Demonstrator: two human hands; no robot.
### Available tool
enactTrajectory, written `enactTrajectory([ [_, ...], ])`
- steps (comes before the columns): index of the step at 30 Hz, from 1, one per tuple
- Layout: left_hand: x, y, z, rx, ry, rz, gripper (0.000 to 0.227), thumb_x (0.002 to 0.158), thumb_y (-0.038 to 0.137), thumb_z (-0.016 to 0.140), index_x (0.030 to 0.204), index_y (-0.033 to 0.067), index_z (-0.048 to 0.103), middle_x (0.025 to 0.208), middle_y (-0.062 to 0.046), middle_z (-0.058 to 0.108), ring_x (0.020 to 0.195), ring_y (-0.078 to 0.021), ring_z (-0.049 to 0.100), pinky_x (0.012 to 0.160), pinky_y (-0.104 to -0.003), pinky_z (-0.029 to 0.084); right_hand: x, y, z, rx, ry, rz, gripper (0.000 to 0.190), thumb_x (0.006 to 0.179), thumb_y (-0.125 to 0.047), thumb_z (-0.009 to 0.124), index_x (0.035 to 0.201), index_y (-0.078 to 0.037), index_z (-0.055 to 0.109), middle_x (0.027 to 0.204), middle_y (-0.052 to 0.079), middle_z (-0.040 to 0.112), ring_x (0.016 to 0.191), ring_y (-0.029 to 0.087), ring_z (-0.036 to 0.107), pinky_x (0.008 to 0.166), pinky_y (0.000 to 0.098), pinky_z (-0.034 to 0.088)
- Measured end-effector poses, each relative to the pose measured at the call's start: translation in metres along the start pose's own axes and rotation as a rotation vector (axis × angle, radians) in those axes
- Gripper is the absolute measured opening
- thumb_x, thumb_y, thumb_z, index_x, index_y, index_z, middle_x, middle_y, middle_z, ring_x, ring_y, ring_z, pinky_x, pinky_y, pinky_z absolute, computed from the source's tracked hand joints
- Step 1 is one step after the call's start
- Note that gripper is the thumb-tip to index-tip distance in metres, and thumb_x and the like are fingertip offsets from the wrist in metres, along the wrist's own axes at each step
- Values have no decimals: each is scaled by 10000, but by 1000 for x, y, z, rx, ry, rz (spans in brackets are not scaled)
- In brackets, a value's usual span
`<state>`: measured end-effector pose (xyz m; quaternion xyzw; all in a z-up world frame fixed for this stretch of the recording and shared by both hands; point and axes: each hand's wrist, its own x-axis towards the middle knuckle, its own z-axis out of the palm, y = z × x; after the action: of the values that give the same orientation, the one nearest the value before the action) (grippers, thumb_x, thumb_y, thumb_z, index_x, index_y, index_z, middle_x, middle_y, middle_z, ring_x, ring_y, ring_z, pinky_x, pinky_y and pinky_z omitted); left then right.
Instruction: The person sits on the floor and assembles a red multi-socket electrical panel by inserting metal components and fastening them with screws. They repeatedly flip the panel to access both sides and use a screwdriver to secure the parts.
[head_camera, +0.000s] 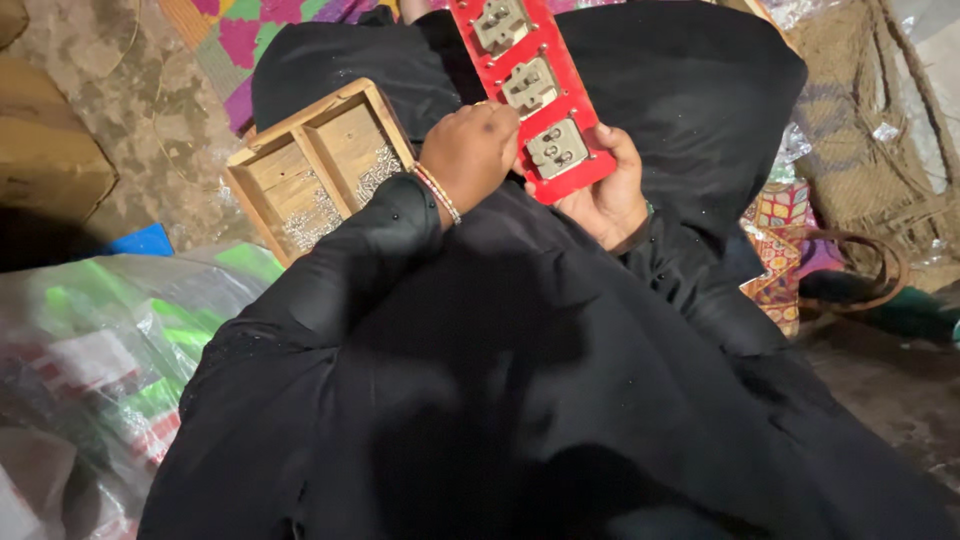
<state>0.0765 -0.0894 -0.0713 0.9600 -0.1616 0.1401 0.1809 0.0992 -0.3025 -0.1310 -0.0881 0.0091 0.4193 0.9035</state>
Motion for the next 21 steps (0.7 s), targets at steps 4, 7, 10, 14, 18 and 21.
enactTrajectory([
  [4, -2, -1, 7, -23, 84, 22, 84, 923, 136, 686, 966, 82, 638, 932, -114, 690, 861, -328, 680, 740, -452, 552, 0, -2, -2, 14, -40, -8, 711, 1014, -414, 548, 1572, 13, 441, 1398, 259, 596, 1199, 437, 635, 902, 528, 579],
  [7, -2, -3, 6, -18, 92, 14, 89, 938, 135, 693, 973, 77, 635, 938, -116, 691, 856, -328, 676, 746, -451, 553, 2, -2, 0, 15, -75, -9, 714, 998, -413, 563, 1561, 9, 445, 1416, 257, 600, 1205, 450, 640, 918, 540, 580],
  [10, -1, -4, 6, -19, 78, 10, 99, 925, 136, 700, 982, 81, 639, 942, -114, 684, 858, -323, 675, 745, -447, 553, 2, -2, 3, 35, -58, 6, 733, 986, -412, 576, 1566, 12, 434, 1400, 264, 595, 1195, 448, 640, 929, 539, 580],
  [14, -2, -5, 8, 26, 89, 57, 143, 890, 145, 708, 1005, 88, 647, 966, -95, 675, 866, -311, 675, 740, -437, 552, 2, -1, 4, 51, -63, 5, 748, 980, -419, 587, 1564, 19, 427, 1430, 270, 592, 1227, 456, 640, 930, 540, 581],
  [18, -2, -7, 10, 84, 33, 79, 160, 895, 156, 717, 1014, 75, 647, 985, -89, 670, 865, -303, 675, 730, -436, 549, 2, -1, 5, 68, -62, 21, 751, 968, -422, 590, 1554, 17, 426, 1427, 264, 592, 1230, 444, 640, 927, 542, 581],
  [21, -4, -7, 12, 74, 78, 79, 141, 912, 152, 712, 1018, 85, 649, 981, -84, 670, 866, -300, 674, 732, -430, 549, 1, -1, 4, 41, -68, 7, 755, 978, -424, 591, 1561, 27, 427, 1422, 271, 596, 1224, 439, 640, 913, 538, 578],
])
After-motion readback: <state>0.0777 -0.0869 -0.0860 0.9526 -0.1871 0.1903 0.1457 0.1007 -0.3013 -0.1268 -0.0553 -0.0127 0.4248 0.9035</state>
